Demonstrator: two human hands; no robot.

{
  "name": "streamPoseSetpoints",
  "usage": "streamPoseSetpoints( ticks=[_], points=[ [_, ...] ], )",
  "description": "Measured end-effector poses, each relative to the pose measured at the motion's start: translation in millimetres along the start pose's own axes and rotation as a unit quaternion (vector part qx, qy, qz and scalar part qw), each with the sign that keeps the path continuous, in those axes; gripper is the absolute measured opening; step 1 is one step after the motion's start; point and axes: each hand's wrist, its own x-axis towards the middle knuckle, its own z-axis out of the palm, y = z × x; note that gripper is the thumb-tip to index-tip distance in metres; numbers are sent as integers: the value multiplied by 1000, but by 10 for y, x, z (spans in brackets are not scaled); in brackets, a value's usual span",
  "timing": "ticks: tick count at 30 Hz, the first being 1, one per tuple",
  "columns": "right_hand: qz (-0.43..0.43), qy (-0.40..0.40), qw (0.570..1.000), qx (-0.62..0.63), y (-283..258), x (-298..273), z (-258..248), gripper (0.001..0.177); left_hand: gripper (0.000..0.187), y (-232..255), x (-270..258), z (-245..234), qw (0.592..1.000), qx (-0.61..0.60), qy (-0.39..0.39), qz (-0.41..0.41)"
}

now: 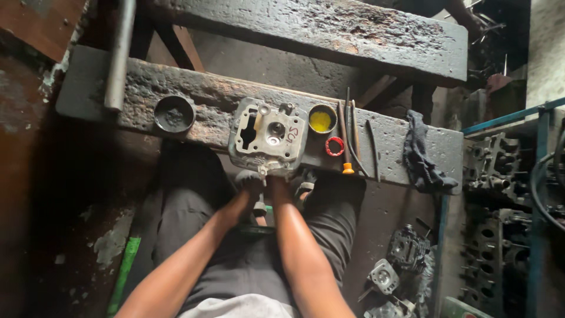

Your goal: The person cleans a metal engine cylinder head on a workbench using a rag and a small brush. They wipe the exterior surfaces and scrub the internal ports and holes with the brush, occasionally dipping the brush into a container of yellow liquid. The person also uses a cloth to wipe the parts and their hands during the process.

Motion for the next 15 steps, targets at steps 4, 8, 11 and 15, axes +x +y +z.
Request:
streamPoseSetpoints(
  ticks=[4, 8, 11, 15],
  points=[
    [-14, -20, 999, -40, 187, -424, -93, 47, 38, 139, 438, -1, 1000, 11, 12, 19],
    [-64, -48, 988, -134, 389, -938, -4, 47, 39, 265, 712, -63, 999, 15, 5, 35],
    [-25, -14, 998, -64, 137, -257, -109, 47, 40, -32, 248, -39, 1000, -1, -3, 18],
    [9, -3, 1000, 10, 45, -22, -101, 48, 40, -61, 13, 43, 1000, 5, -15, -19]
  ],
)
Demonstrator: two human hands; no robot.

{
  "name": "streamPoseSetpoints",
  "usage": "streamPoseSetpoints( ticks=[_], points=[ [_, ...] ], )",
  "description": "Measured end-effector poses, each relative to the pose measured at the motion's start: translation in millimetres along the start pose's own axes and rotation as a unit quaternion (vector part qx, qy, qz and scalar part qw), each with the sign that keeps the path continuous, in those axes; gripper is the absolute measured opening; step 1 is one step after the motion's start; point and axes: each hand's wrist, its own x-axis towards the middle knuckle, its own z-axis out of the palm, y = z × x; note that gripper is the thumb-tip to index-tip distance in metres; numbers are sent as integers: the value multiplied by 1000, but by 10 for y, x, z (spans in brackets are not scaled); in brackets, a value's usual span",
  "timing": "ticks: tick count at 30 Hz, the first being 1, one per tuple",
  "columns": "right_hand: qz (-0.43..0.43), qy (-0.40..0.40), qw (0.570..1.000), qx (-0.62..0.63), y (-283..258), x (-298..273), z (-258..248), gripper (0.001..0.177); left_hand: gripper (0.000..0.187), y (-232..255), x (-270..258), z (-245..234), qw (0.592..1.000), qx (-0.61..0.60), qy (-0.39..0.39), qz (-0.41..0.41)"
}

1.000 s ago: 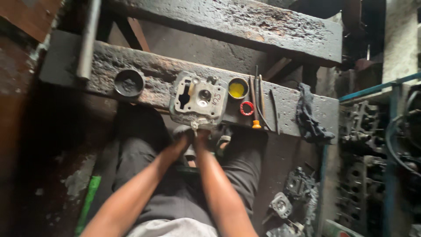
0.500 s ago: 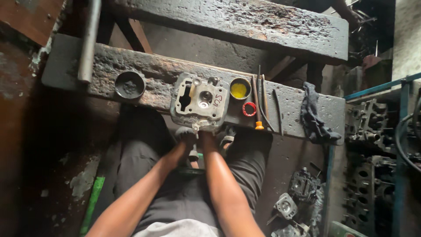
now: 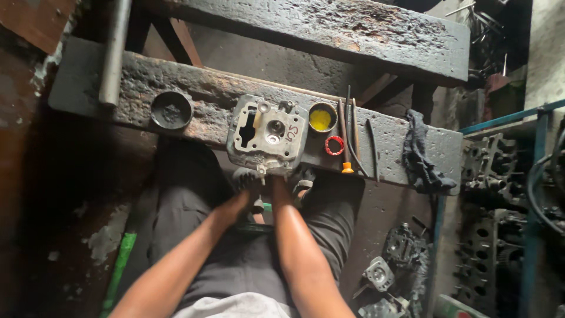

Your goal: The person cleans a metal engine cylinder head on a workbench using a rag and a small brush. They wipe the exterior surfaces and scrub the internal ports and holes with the brush, occasionally dipping the brush into a container of yellow liquid. The person also uses a cloth to wipe the parts and their hands during the process.

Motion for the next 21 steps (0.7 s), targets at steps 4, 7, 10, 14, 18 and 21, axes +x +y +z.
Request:
streamPoseSetpoints(
  ticks=[4, 7, 10, 14, 18, 21],
  points=[
    [-67, -38, 989, -125, 353, -803, 118, 48, 41, 389, 713, -110, 999, 14, 15, 44],
    [-72, -30, 986, -144, 325, -766, 114, 48, 42, 236, 621, -171, 999, 3, 11, 44],
    [-18, 7, 999, -43, 100, -152, 15, 49, 43, 10, 171, -82, 1000, -10, -1, 20],
    [1, 8, 1000, -1, 121, -171, 16, 49, 43, 52, 146, -48, 1000, 8, -1, 5],
    [-77, -33, 986, -145, 386, -903, 161, 49, 44, 440, 763, -114, 999, 22, 9, 48],
    [-72, -22, 987, -143, 269, -627, 48, 49, 45, 161, 537, -123, 999, 7, 3, 50]
  ],
)
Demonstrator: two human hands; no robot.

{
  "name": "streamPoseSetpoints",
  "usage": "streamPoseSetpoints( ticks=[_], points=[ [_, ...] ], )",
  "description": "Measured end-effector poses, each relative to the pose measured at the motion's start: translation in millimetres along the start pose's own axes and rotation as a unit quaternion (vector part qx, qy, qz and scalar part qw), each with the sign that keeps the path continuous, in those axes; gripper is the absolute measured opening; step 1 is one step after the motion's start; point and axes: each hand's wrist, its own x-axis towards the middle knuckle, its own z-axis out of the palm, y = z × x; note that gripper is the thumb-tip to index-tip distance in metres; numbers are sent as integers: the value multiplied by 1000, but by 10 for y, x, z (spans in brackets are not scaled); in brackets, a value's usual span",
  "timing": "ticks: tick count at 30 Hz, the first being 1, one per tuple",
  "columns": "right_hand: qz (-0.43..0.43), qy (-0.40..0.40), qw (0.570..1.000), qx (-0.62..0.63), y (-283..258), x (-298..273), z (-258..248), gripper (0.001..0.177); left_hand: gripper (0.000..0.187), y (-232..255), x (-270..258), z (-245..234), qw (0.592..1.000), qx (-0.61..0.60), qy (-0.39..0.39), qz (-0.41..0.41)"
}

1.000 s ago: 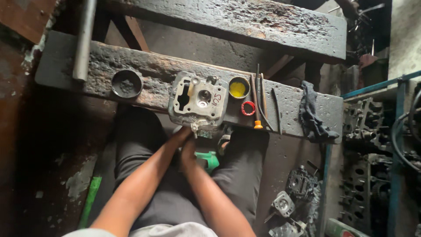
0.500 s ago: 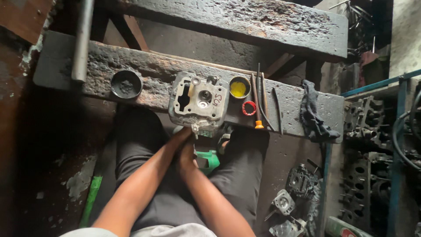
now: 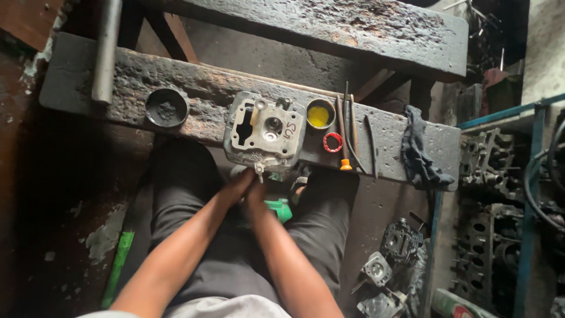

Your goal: The person cleans a metal engine cylinder head on a workbench using a rag and a small brush. They wipe the exterior surfaces and scrub the internal ports and holes with the brush, occasionally dipping the brush into a container of yellow liquid. The person also uses a cloth to wipe the parts and their hands during the process.

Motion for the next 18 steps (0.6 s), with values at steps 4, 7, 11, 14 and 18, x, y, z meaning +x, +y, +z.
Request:
streamPoseSetpoints(
  ticks=[4, 7, 11, 14, 18],
  points=[
    [66, 23, 989, 130, -121, 628, -109, 50, 46, -154, -592, 36, 999, -5, -17, -46],
    [39, 11, 995, 89, -56, 462, -146, 50, 47, -88, -271, 6, 999, 5, -4, -31],
    [-52, -3, 997, -63, -10, 114, -63, 50, 47, 229, 263, 2, 1000, 12, 5, 8],
    [-25, -9, 999, -31, -11, 181, -67, 48, 48, -78, -56, 0, 1000, -8, -2, 8],
    [93, 9, 983, 156, 63, 28, 109, 53, 49, -229, -505, 25, 999, 2, -19, -41]
  ],
)
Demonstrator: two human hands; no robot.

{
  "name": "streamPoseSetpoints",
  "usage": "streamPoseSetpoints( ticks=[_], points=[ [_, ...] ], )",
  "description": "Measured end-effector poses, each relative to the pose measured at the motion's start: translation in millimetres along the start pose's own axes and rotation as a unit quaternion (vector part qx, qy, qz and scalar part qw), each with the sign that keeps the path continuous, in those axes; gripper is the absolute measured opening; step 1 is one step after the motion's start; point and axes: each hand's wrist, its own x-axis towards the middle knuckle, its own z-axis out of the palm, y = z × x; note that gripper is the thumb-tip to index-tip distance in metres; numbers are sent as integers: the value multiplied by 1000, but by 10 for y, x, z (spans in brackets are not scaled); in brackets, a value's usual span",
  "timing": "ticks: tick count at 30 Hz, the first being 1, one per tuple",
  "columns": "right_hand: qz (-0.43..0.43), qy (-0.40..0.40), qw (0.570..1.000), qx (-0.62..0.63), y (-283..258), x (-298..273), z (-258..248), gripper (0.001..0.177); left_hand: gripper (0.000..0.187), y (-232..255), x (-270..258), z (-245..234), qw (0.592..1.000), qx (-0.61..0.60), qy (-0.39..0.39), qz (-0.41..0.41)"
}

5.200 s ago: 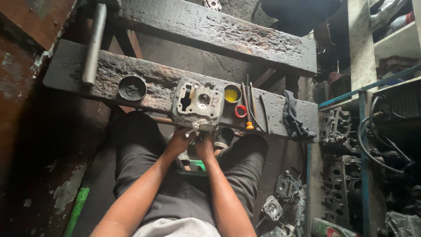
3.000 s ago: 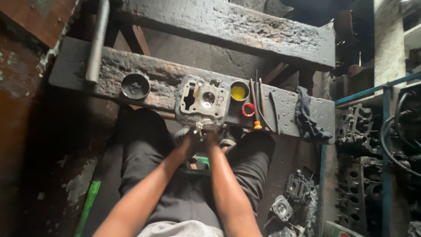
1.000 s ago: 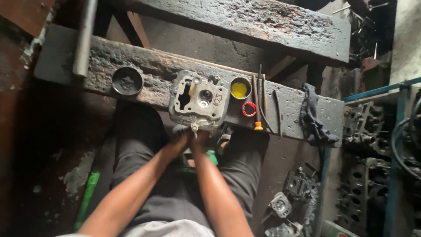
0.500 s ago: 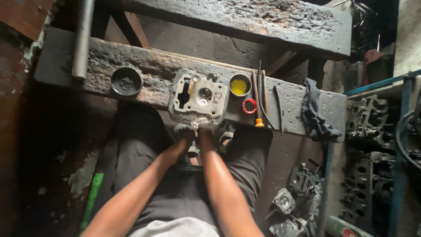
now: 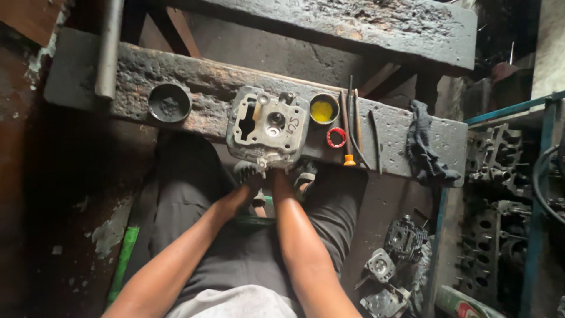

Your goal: The person cleans a metal engine cylinder head on a workbench using a rag and a small brush. They wipe the exterior surfaces and scrub the internal ports and holes with the brush, occasionally dipping the brush into a container of yellow liquid. The person also uses a cloth to wipe the parts and their hands during the process.

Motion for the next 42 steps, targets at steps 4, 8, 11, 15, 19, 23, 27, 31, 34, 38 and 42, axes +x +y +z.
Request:
streamPoseSetpoints(
  ticks=[4, 8, 11, 15, 19, 23, 27, 31, 34, 38, 42],
  points=[
    [68, -1, 994, 87, 125, -357, 38, 58, 50, 284, 487, -44, 999, 11, 26, 46],
    [-26, -24, 996, -78, 78, -287, -76, 58, 51, 292, 603, -12, 997, 4, 22, 76],
    [23, 9, 999, 33, -154, 265, -104, 57, 52, -45, 187, -35, 998, -8, 21, 59],
    [35, 18, 997, 72, -164, 323, -99, 57, 53, -97, 90, -72, 999, 3, 19, 36],
    [-21, -34, 997, -68, 166, -391, -7, 57, 53, 250, 510, -97, 984, 9, 9, 175],
    [-5, 1, 999, -34, -26, 112, -102, 57, 54, -40, 213, -68, 984, -33, -16, 173],
    [25, 30, 997, 59, -349, 755, -123, 56, 54, -162, -53, -76, 1000, -3, -1, 25],
    [6, -5, 1000, -18, 60, -68, -51, 56, 53, 279, 525, -80, 998, 13, 36, 58],
    [-7, -28, 997, -73, 204, -494, 3, 56, 53, 378, 697, -51, 998, 12, 40, 53],
    [20, 44, 999, 23, -204, 440, -87, 56, 53, -32, 134, -113, 1000, 4, 17, 15],
    [26, 47, 997, 56, -288, 543, -88, 55, 53, -86, 59, -95, 1000, 11, 24, -13]
  ],
)
